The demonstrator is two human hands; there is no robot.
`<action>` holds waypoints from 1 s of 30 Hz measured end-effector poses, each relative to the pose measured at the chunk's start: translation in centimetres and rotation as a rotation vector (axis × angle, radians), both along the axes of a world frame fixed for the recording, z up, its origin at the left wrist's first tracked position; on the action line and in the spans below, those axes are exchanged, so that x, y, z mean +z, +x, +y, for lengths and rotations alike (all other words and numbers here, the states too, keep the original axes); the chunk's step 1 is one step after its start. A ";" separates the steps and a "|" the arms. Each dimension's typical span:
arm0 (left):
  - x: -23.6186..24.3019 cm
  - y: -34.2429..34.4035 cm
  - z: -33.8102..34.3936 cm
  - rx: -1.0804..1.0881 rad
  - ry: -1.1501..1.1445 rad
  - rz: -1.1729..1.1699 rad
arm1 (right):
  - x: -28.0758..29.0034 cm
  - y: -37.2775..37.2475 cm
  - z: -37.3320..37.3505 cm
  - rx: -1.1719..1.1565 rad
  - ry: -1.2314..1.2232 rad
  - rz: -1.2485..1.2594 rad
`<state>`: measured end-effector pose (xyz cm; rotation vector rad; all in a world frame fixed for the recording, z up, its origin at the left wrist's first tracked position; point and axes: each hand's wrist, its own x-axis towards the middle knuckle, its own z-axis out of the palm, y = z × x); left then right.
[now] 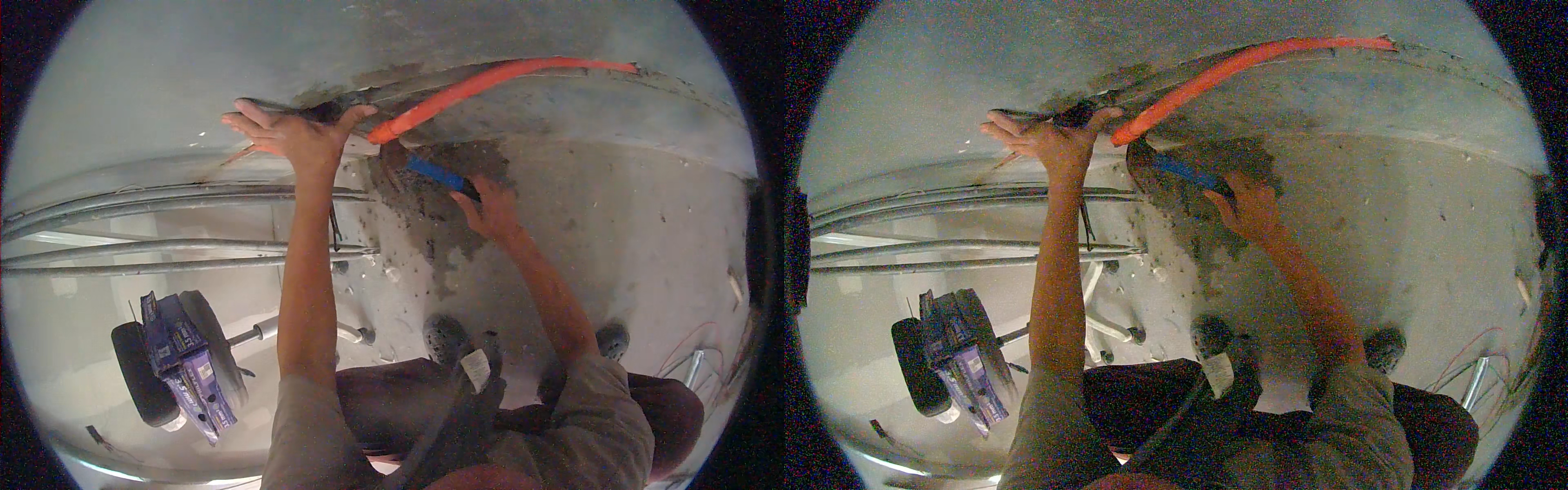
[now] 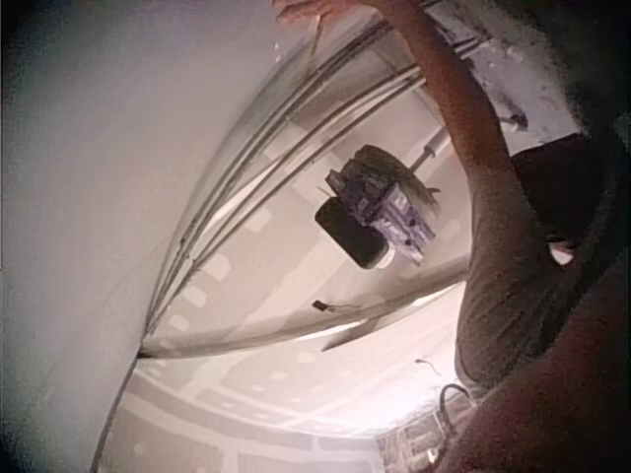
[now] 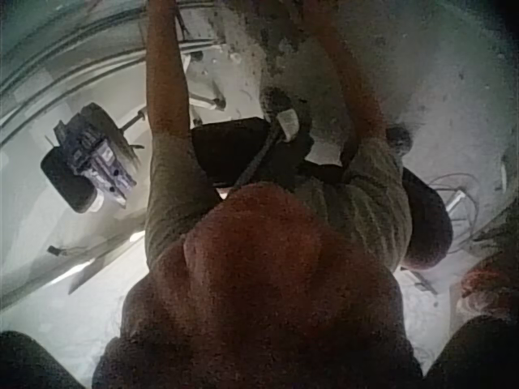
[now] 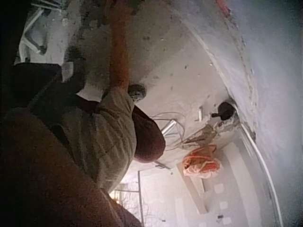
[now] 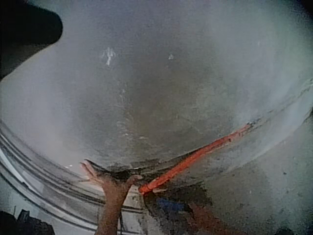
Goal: The person is using a hammer to clear out debris around a hole in the drywall where wires are protruding and then preparing the area.
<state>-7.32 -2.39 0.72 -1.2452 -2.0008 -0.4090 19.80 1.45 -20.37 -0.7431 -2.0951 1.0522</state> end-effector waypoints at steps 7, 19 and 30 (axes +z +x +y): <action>0.3 0.3 0.0 0.003 -0.015 -0.083 | -1.2 -0.3 0.0 -0.027 0.048 0.115; 0.7 -0.6 -1.0 -0.172 -0.019 0.062 | 1.6 -3.0 2.3 0.023 0.177 0.137; 0.1 -1.2 -1.2 -0.052 -0.010 0.006 | 1.4 -3.7 2.6 0.002 0.209 0.142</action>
